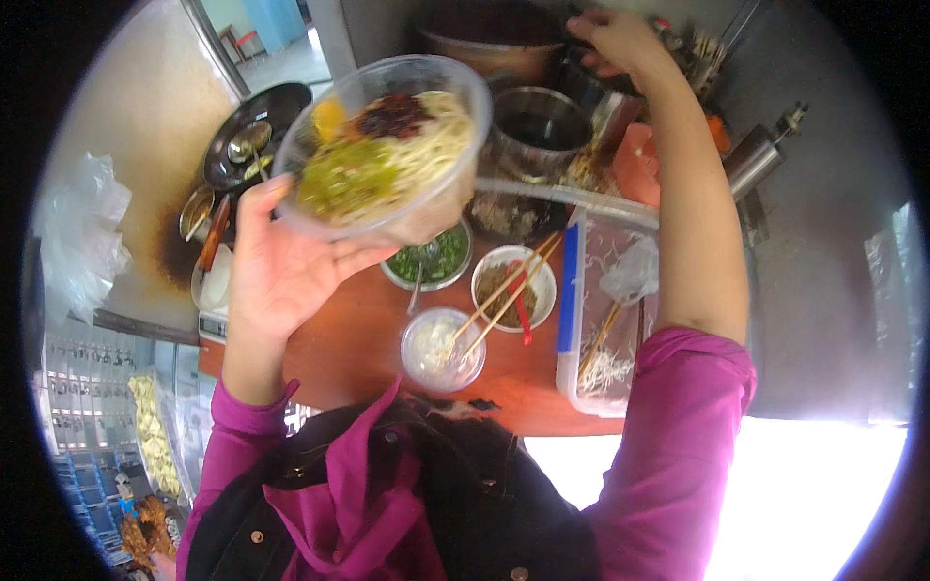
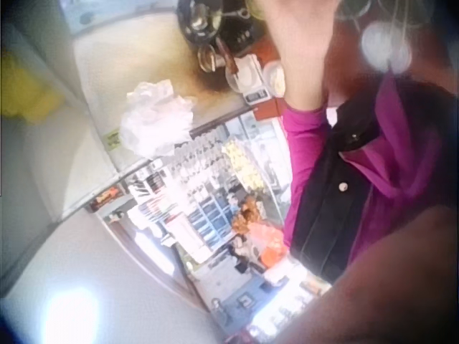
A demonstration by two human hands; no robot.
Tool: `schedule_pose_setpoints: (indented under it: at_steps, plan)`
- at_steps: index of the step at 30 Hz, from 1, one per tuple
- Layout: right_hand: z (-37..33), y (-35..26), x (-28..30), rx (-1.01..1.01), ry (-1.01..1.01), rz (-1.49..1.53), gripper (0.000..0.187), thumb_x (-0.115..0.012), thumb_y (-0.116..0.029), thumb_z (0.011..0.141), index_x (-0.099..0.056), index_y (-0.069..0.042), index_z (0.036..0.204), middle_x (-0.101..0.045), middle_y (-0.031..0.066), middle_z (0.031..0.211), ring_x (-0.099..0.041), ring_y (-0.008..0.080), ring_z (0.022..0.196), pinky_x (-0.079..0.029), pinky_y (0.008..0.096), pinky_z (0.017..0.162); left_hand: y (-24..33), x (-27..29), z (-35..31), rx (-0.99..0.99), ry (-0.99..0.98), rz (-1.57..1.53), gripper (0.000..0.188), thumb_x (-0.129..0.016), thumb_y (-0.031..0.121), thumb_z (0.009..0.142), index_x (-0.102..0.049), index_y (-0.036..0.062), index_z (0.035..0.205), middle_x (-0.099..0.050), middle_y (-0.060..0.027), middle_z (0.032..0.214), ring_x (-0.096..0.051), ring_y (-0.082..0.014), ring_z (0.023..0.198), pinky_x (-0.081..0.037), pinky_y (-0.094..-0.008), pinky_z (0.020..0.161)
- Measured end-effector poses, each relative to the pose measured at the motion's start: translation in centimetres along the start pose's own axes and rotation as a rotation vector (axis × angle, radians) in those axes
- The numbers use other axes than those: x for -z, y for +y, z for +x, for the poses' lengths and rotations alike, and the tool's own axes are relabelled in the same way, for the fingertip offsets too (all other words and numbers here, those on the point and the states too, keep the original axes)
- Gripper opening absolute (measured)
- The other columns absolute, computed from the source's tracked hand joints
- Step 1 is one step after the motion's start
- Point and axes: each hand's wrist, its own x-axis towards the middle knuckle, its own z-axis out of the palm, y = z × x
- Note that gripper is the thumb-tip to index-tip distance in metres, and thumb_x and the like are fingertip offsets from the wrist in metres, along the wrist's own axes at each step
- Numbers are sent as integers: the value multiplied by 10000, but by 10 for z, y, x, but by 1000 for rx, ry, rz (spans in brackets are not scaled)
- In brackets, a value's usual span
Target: The person assembles multiple noodle dishes in a street food stall. They add noodles, broth, chili oil, and fried egg to plastic bowls, then wrap each bowl in a plastic bag. The process is repeated for several orders.
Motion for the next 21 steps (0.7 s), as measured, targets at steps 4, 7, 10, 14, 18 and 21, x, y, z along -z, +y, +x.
schedule_pose_setpoints:
  at_steps: [4, 7, 10, 14, 18, 21]
  plan:
    - [-81, -53, -7, 322, 249, -90, 358, -595, -393, 914, -687, -71, 1040, -699, 52, 831, -614, 110, 665, -457, 286, 593, -6, 31, -72, -78, 144, 30, 710, -496, 465, 887, -368, -19, 1390, -470, -215, 1389, -528, -354, 1214, -427, -498, 1025]
    - [-162, -82, -80, 423, -292, -185, 299, -567, -355, 916, -693, -84, 929, -689, 132, 835, -664, 313, 785, -510, 393, 702, -17, 58, -110, -104, 222, 93, 627, -531, 366, 893, -398, -15, 1373, -512, -179, 1353, -545, -332, 1194, -436, -476, 1018]
    - [-204, -73, -186, 83, -688, -123, 249, -584, -303, 883, -664, -74, 939, -681, 175, 898, -646, 378, 866, -499, 487, 761, -41, 88, -132, -110, 426, 106, 567, -562, 275, 890, -424, -17, 1356, -539, -163, 1317, -561, -308, 1171, -454, -451, 995]
    - [-236, -29, -283, -90, -728, -139, 314, -647, -249, 820, -613, -73, 1078, -685, 171, 988, -666, 360, 913, -523, 465, 793, -67, 137, -119, -49, 439, 61, 469, -626, 241, 872, -504, 13, 1264, -585, -137, 1232, -585, -285, 1120, -483, -418, 954]
    - [-229, -9, -286, -123, -734, -336, 333, -647, -191, 801, -627, -58, 1105, -691, 163, 1000, -681, 342, 914, -548, 437, 766, -79, 173, -102, 55, 484, -23, 410, -661, 253, 857, -540, 35, 1183, -607, -128, 1160, -603, -270, 1061, -490, -409, 940]
    - [-214, -9, -262, -24, -670, -644, 173, -610, -131, 811, -716, -58, 928, -705, 151, 948, -705, 310, 832, -566, 412, 696, -84, 191, -89, 103, 524, -3, 425, -669, 279, 846, -542, 38, 1172, -605, -126, 1133, -602, -262, 1034, -496, -395, 924]
